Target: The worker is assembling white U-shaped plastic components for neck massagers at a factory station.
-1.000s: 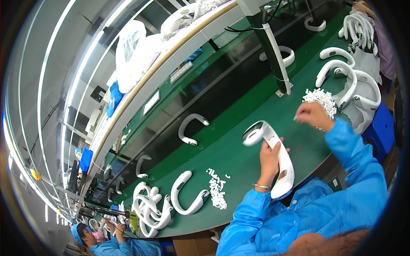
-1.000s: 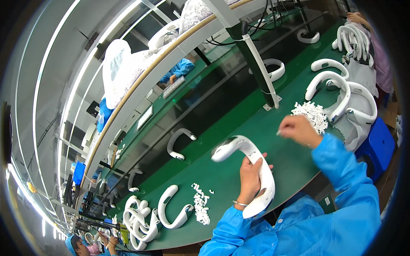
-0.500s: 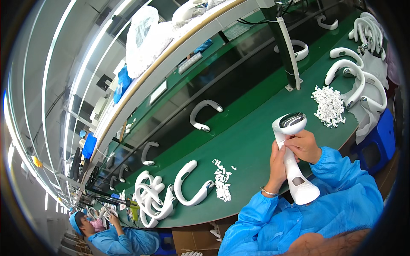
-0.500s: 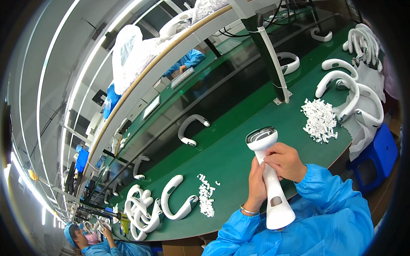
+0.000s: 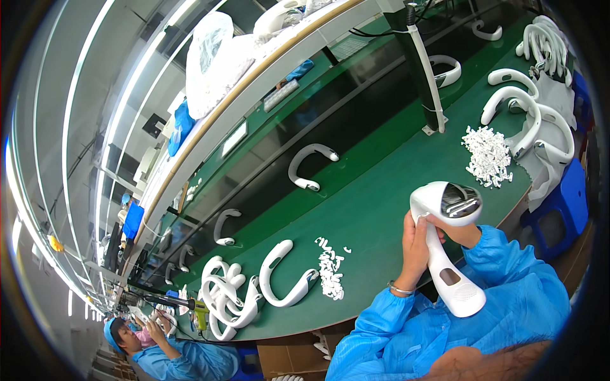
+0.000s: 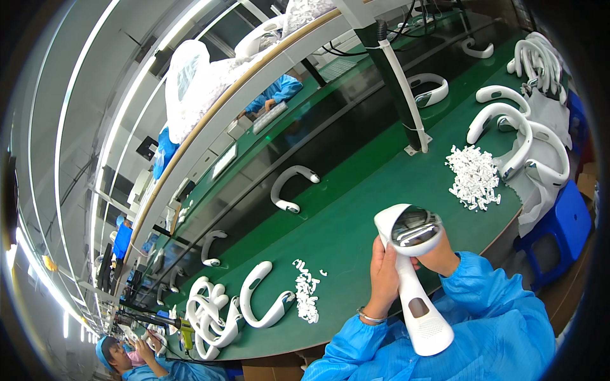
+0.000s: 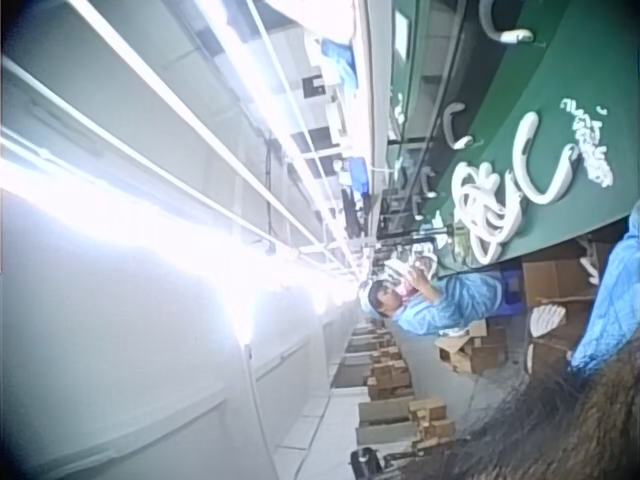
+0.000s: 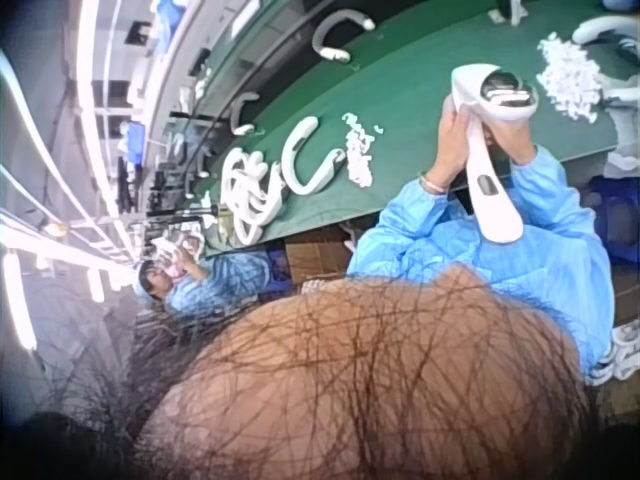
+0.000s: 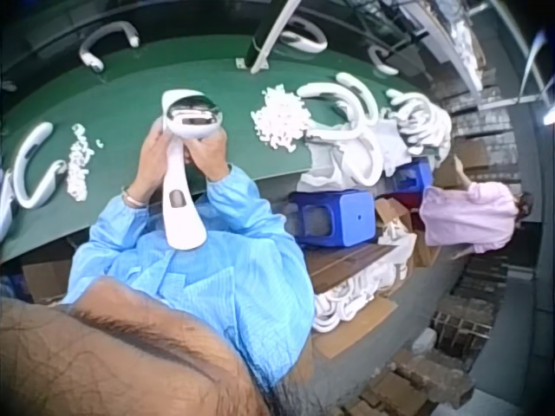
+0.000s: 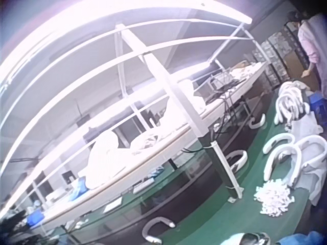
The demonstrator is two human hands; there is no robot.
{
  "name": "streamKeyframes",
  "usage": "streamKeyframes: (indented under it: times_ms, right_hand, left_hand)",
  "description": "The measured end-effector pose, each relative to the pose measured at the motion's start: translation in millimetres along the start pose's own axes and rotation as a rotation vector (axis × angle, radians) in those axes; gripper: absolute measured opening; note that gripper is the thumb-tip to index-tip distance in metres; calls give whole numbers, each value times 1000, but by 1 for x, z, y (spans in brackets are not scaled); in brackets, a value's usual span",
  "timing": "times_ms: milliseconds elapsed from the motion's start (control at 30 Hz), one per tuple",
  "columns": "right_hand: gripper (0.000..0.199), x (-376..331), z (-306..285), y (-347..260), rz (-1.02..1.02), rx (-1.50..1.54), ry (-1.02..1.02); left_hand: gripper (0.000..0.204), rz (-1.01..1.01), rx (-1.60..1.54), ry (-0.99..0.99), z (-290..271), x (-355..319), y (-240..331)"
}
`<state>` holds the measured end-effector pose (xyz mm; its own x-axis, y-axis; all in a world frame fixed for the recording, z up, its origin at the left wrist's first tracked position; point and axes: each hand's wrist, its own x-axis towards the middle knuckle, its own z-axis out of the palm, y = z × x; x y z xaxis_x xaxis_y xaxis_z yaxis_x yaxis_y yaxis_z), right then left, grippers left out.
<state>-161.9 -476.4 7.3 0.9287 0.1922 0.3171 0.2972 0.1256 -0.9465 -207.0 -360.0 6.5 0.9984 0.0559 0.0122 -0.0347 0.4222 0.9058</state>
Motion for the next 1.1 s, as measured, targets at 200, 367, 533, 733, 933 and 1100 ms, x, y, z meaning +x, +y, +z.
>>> streamKeyframes:
  times_ms: [200, 367, 533, 733, 933, 1100]
  right_hand:
    - [20, -1, 4, -25, -640, -694, 153]
    - [16, 0, 6, -42, -654, -720, -99]
    - [18, 0, 5, -40, -568, -791, -237]
    - [8, 0, 7, -33, 254, 200, -73]
    - [19, -3, 25, -34, 58, 109, 115]
    - [29, -5, 15, -2, -17, 64, 53]
  left_hand:
    - [38, 109, 19, 9, 0, 0, -5]
    - [41, 76, 60, 56, 1, -3, -1]
    - [40, 32, 18, 75, -9, -1, -12]
    - [40, -110, -158, 44, -4, -7, 1]
    - [34, 51, -82, 109, 5, -12, 8]
    - [31, 96, -79, 126, 0, -12, 1]
